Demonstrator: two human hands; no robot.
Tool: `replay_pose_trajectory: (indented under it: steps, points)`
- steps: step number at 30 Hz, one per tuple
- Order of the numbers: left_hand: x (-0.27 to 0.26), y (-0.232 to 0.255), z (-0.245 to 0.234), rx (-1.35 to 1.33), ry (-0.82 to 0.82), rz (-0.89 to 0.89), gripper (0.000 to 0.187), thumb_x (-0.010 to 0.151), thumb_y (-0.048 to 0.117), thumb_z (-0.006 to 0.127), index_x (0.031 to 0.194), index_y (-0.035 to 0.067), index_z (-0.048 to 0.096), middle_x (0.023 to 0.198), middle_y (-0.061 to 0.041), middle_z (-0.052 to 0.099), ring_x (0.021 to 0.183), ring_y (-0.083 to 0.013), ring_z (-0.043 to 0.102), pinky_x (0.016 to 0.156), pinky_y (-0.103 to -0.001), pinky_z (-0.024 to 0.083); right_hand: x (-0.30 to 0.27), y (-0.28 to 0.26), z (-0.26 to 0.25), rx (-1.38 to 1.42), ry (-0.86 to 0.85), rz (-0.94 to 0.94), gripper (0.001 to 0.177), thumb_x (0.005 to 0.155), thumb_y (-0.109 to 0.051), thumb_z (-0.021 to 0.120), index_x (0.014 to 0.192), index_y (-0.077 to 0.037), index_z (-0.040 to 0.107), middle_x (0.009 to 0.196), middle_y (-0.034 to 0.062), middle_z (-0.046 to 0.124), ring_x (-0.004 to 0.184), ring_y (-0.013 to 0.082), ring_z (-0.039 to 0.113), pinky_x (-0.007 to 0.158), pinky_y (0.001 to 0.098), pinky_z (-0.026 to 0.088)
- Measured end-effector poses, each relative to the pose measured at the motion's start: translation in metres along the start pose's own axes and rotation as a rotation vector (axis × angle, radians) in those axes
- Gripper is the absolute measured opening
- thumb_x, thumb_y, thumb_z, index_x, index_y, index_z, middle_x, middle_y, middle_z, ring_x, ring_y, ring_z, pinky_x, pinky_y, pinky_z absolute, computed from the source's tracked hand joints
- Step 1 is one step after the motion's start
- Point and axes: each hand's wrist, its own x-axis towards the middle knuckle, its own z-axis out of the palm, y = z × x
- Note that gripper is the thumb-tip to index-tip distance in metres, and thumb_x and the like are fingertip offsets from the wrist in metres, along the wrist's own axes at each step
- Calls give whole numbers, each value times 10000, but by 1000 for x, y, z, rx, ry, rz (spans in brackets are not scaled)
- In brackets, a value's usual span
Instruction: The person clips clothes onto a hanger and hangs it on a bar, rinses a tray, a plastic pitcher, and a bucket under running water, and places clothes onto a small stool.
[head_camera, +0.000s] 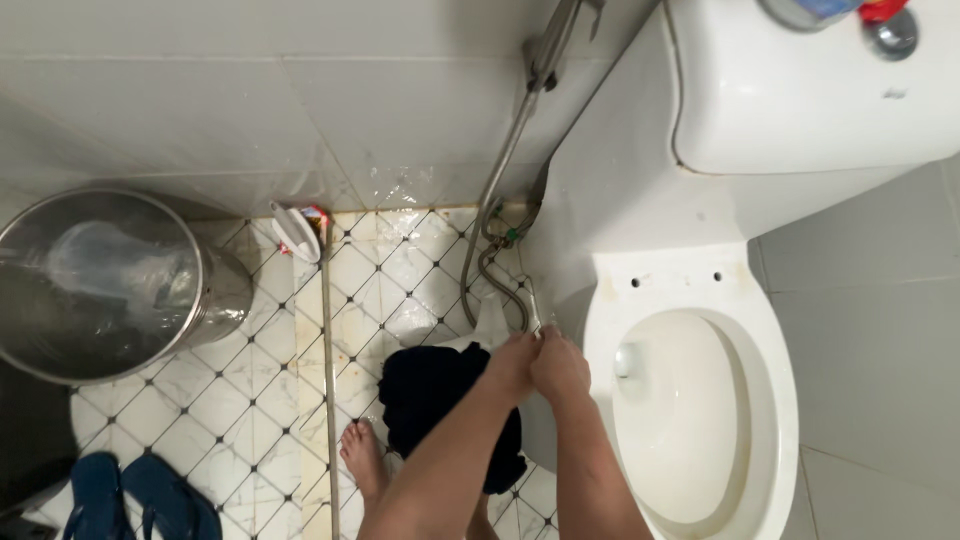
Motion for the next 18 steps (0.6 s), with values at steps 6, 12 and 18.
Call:
replay_pose_trajectory:
  steps: [6,12,18]
  points:
    - [-51,-35,-88,-11,-37,22,232,914,111,576,1109,100,701,1053,-141,689,1019,-345,673,837,-445,551,-11,-12,-4,-49,-139,17,540,890,-101,554,1414,-230,561,1250,166,708,1208,343,648,1032,462,503]
    - [-101,-55,-155,5,-116,-35,290,889,114,559,1152,89,679,1000,-138,690,954,-320,698,861,-412,547,-9,-31,42,-66,-238,-117,422,956,-211,496,1372,-214,567,1294,128,671,1206,350,630,1021,473,493]
    - [-139,-78,-203,-336,-35,-419,324,932,125,539,1206,114,710,1165,-125,724,1030,-299,717,931,-363,538,-20,-87,17,-98,-375,-166,409,999,-404,503,1330,-186,604,1266,138,702,1182,339,657,1004,476,516]
